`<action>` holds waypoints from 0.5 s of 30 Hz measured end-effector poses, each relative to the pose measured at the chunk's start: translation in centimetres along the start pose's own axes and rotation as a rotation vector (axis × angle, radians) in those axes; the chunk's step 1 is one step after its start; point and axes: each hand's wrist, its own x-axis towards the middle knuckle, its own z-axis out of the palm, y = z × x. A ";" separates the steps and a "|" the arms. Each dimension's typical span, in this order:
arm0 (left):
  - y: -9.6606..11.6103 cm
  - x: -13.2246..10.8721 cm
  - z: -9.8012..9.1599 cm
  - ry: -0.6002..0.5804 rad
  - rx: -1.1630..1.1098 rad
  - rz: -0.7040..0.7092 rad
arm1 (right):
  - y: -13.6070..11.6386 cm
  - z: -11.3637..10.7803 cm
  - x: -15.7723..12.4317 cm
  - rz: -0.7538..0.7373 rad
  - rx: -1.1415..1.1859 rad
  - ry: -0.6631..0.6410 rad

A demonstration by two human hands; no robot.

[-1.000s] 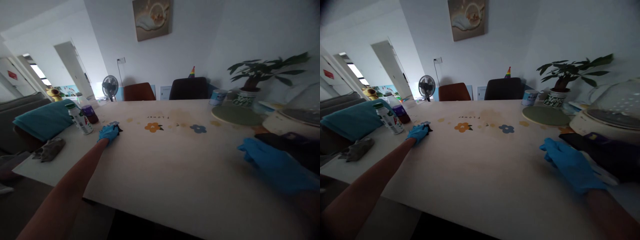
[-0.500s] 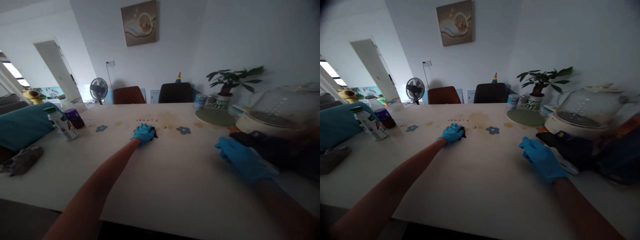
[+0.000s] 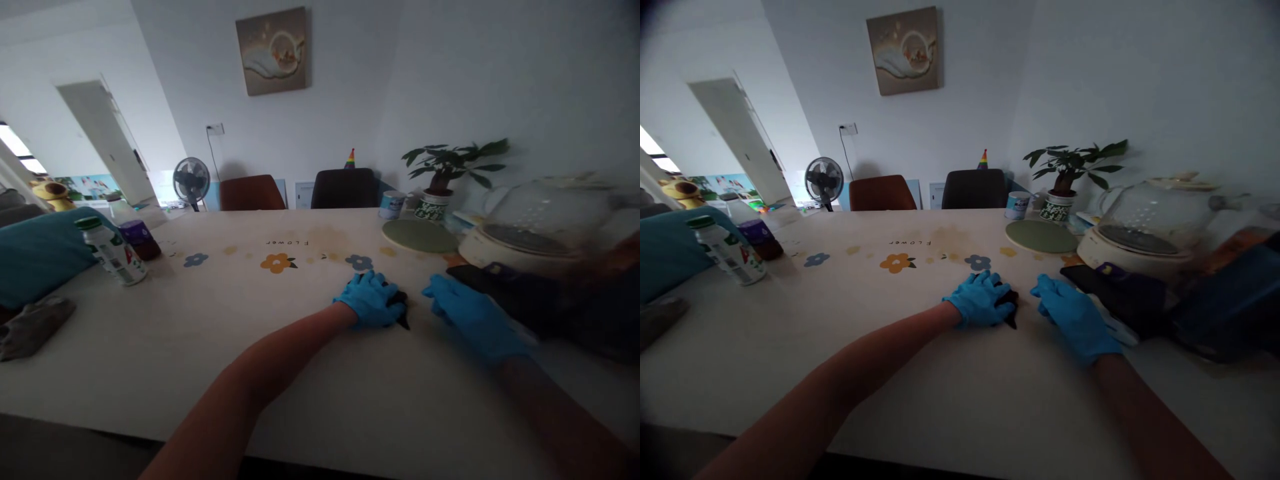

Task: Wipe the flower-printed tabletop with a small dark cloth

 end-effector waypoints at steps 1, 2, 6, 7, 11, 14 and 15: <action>0.1 -0.9 -0.3 -0.004 -0.001 0.026 | -0.1 0.0 0.0 0.003 -0.004 0.009; 0.0 -2.0 -0.6 -0.005 -0.001 0.053 | -0.2 0.0 0.0 0.003 -0.011 0.010; -1.1 -6.7 -2.1 -0.026 -0.009 0.091 | -0.5 0.0 -0.2 0.004 -0.028 0.007; -1.6 -8.0 -2.6 -0.043 -0.015 0.073 | -0.6 -0.1 -0.4 0.006 -0.028 0.003; -5.3 -13.6 -4.4 -0.116 -0.022 -0.098 | -1.6 -0.2 -0.9 0.033 -0.073 0.006; -9.4 -18.6 -5.8 -0.130 0.004 -0.279 | -2.2 0.0 -1.0 0.068 -0.113 0.002; -10.9 -20.5 -6.3 -0.123 0.020 -0.331 | -2.2 0.1 -1.0 0.072 -0.117 0.000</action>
